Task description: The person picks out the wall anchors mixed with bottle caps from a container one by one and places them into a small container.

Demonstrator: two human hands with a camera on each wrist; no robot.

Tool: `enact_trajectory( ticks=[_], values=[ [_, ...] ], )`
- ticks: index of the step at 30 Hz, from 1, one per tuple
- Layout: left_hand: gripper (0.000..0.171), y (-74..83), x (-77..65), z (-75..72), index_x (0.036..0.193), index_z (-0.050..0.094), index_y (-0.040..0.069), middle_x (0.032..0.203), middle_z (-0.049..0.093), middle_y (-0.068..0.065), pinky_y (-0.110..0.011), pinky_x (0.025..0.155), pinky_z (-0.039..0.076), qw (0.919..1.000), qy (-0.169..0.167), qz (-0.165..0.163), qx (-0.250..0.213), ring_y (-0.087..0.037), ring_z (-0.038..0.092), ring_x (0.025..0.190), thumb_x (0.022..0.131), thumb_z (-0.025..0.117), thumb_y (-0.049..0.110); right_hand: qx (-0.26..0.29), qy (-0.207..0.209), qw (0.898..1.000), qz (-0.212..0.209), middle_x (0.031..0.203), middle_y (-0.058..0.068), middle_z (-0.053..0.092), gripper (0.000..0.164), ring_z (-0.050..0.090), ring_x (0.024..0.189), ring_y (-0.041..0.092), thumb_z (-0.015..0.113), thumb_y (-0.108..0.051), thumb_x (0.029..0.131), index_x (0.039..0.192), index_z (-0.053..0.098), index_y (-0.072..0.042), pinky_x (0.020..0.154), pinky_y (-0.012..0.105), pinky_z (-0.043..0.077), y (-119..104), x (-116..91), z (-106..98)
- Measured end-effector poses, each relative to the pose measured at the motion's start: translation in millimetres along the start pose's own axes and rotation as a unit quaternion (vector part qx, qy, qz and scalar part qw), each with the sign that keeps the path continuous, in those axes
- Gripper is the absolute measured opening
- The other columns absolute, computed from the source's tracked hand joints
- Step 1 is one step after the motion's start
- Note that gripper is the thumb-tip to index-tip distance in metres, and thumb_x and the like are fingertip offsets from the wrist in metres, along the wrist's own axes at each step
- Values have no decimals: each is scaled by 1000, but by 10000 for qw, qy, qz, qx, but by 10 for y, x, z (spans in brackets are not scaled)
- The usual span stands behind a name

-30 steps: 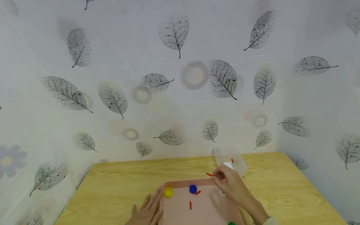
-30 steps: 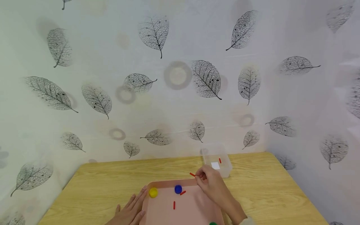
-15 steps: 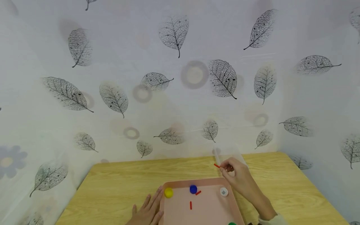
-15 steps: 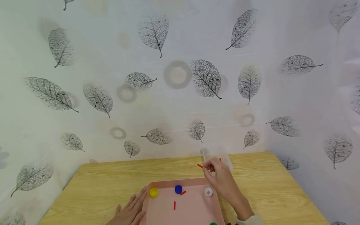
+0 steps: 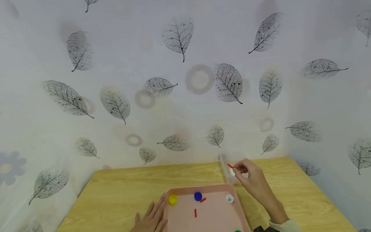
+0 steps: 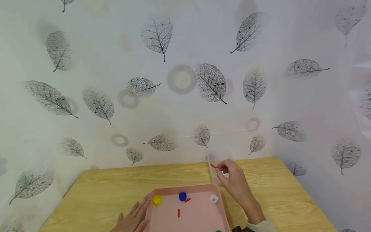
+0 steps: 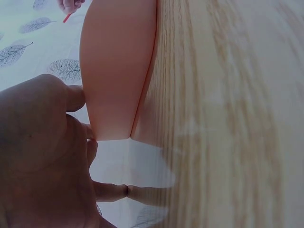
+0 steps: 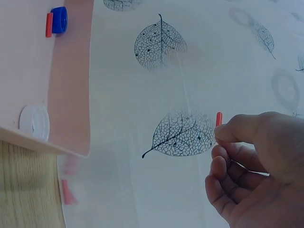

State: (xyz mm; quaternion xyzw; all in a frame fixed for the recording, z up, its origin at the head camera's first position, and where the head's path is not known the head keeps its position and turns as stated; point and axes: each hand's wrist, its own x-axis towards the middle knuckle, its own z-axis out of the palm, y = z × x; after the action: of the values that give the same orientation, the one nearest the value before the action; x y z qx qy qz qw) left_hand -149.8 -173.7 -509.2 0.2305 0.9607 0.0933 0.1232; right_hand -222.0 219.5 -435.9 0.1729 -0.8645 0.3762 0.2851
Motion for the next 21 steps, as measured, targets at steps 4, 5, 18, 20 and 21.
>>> enact_trajectory(
  ticks=[4, 5, 18, 20, 21],
  values=[
    [87, 11, 66, 39, 153, 3, 31, 159, 2, 5, -85, 81, 5, 9983, 282, -306, -416, -44, 17, 139, 84, 27, 79, -136, 90, 9999, 27, 81, -6, 61, 12, 55, 70, 8, 69, -2, 84, 90, 64, -11, 61, 24, 49, 80, 1, -11],
    [81, 14, 87, 49, 153, 4, 32, 159, 4, 4, -86, 82, 5, 9973, 376, -380, -509, -43, 19, 138, 88, 25, 75, -171, 118, 9998, 42, 81, -6, 61, 12, 56, 71, 8, 69, -2, 84, 90, 64, -11, 61, 24, 49, 103, 2, -13],
    [65, 22, 157, 82, 152, 4, 36, 159, 9, 7, -85, 83, 4, 9916, 654, -678, -886, -43, 25, 136, 96, 19, 64, -365, 401, 9983, 216, 78, -4, 61, 13, 54, 68, 9, 70, 0, 81, 88, 65, -10, 61, 21, 47, 391, -34, 7],
    [65, 28, 145, 68, 153, 5, 36, 159, 9, 7, -85, 82, 5, 9915, 655, -640, -922, -43, 26, 136, 96, 20, 64, -352, 402, 9982, 285, 79, -3, 61, 13, 54, 68, 9, 70, 0, 81, 87, 64, -10, 60, 21, 47, 425, -39, 16],
    [65, 29, 137, 62, 153, 5, 35, 159, 9, 6, -85, 82, 5, 9916, 646, -624, -935, -43, 26, 136, 96, 20, 63, -355, 418, 9981, 288, 79, -3, 61, 13, 54, 68, 9, 70, 1, 81, 87, 64, -10, 60, 20, 47, 445, -38, 26]
  ],
)
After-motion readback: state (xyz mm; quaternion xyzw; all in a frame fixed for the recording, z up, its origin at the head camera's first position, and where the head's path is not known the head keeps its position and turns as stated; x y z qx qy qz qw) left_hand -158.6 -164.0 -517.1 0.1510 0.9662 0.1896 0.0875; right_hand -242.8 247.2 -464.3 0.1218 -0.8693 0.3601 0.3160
